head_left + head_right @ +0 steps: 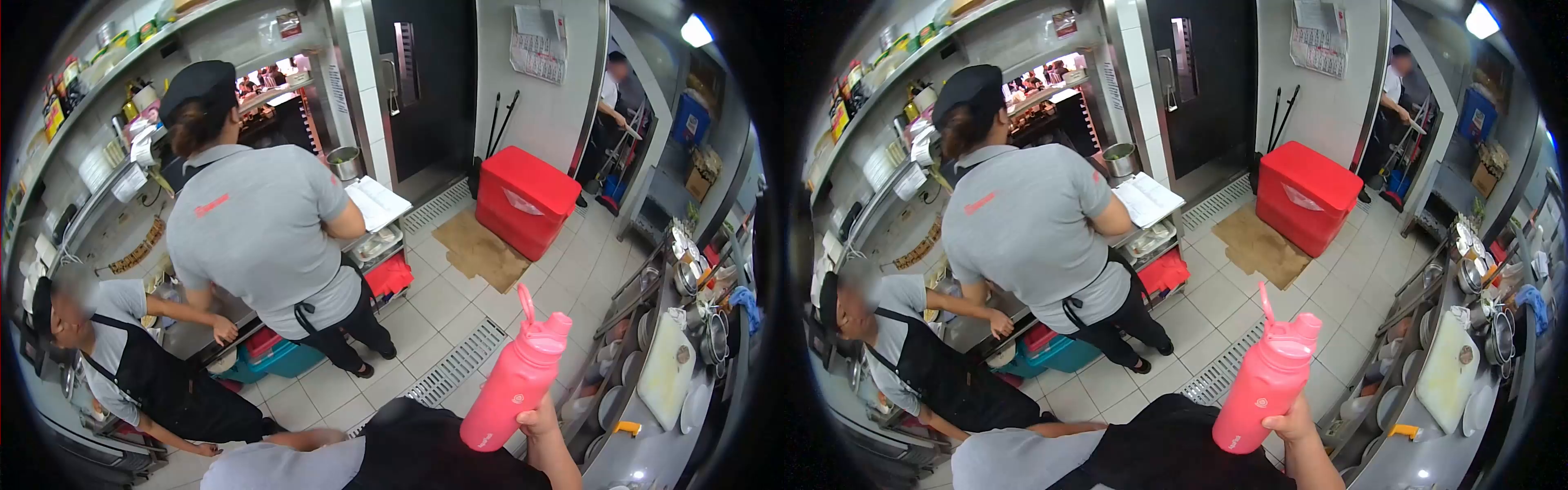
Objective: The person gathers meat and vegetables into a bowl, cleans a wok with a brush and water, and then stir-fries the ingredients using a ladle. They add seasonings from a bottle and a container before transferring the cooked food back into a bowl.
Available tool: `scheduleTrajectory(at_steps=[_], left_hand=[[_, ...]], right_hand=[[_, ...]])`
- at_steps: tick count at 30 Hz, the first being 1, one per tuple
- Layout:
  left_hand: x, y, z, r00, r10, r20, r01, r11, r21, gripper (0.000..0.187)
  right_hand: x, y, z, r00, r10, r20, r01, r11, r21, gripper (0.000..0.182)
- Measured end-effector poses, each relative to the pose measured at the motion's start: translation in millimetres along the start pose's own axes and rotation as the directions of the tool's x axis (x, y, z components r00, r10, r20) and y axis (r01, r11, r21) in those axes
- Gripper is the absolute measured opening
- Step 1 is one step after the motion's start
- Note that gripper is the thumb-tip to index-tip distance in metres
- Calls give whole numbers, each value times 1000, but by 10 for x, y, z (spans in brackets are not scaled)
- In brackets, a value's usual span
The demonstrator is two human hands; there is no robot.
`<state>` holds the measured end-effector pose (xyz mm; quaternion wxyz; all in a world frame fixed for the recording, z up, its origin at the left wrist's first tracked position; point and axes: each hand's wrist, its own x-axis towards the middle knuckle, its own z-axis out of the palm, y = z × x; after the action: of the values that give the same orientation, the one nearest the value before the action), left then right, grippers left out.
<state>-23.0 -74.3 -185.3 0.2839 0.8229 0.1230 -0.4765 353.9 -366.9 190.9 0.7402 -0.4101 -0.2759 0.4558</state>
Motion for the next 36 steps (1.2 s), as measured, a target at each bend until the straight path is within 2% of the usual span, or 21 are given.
scheduleTrajectory(at_steps=[2,8,15,16,17,18,19,20,21,22,23,25,26,27,28,29,31,33,34,35,36], left_hand=[[-9,-196,-265,997,-72,33,72,997,7,41],[821,150,-584,985,-129,113,139,987,-82,40],[1807,355,-1657,969,-188,163,221,951,-217,39],[1861,96,-1854,975,165,148,-195,956,220,37],[1995,417,-2330,989,-145,-20,146,986,82,36],[2113,515,-2744,991,-88,-105,98,991,93,39],[1886,891,-3400,987,17,-162,7,989,146,43],[2096,881,-3733,970,16,-242,-54,987,-150,47],[2353,948,-4104,971,-33,-236,-14,981,-194,47],[2162,1148,-4522,945,-62,-322,-34,959,-283,41],[2076,1350,-4782,841,-117,-529,-39,961,-275,40],[1870,1723,-5282,759,-189,-623,-73,926,-370,38],[1808,1818,-5445,750,-207,-628,-71,919,-388,38],[1775,1907,-5575,737,-149,-660,-185,894,-409,40],[1765,1976,-5630,714,-94,-694,-298,856,-423,42],[1799,1971,-5584,706,-118,-699,-297,846,-442,42],[1901,1907,-5334,610,-164,-775,-292,863,-413,42],[2036,1723,-4763,580,-268,-770,-219,858,-464,42],[2401,1441,-4315,629,-294,-720,-85,894,-439,35],[1972,1656,-4045,651,-486,-584,84,810,-580,33],[1811,1737,-3654,667,-608,-431,209,707,-675,32]], right_hand=[[198,71,-64,999,-32,-14,33,998,54,94],[666,-139,-599,990,-103,-97,106,994,25,92],[1521,-788,-1244,969,-129,-213,127,992,-25,97],[1601,-920,-1327,964,-110,-243,102,994,-45,100],[1690,-1006,-1409,957,-92,-274,77,995,-65,103],[1819,-1055,-1500,961,-82,-265,68,996,-64,103],[1936,-1122,-1593,963,-108,-245,85,991,-102,103],[2037,-1188,-1675,965,-133,-226,103,985,-140,103],[2129,-1228,-1720,967,-119,-225,89,986,-140,103],[2235,-1241,-1739,963,-125,-240,102,989,-108,103],[2342,-1254,-1769,959,-134,-250,118,990,-78,103],[2529,-1263,-1873,965,-144,-220,131,989,-70,102],[2625,-1276,-1944,966,-158,-203,148,987,-63,102],[2731,-1331,-2030,973,-146,-179,136,988,-66,102],[2834,-1392,-2124,981,-116,-155,107,992,-65,102],[2926,-1423,-2210,988,-85,-131,77,995,-61,102],[3109,-1487,-2370,997,-42,-57,39,998,-51,101],[3265,-1565,-2492,1000,1,29,1,999,-51,100],[3348,-1615,-2513,995,35,95,-32,999,-31,100],[3437,-1652,-2540,984,66,163,-65,998,-8,99],[3520,-1684,-2583,976,73,204,-72,997,-13,99]])
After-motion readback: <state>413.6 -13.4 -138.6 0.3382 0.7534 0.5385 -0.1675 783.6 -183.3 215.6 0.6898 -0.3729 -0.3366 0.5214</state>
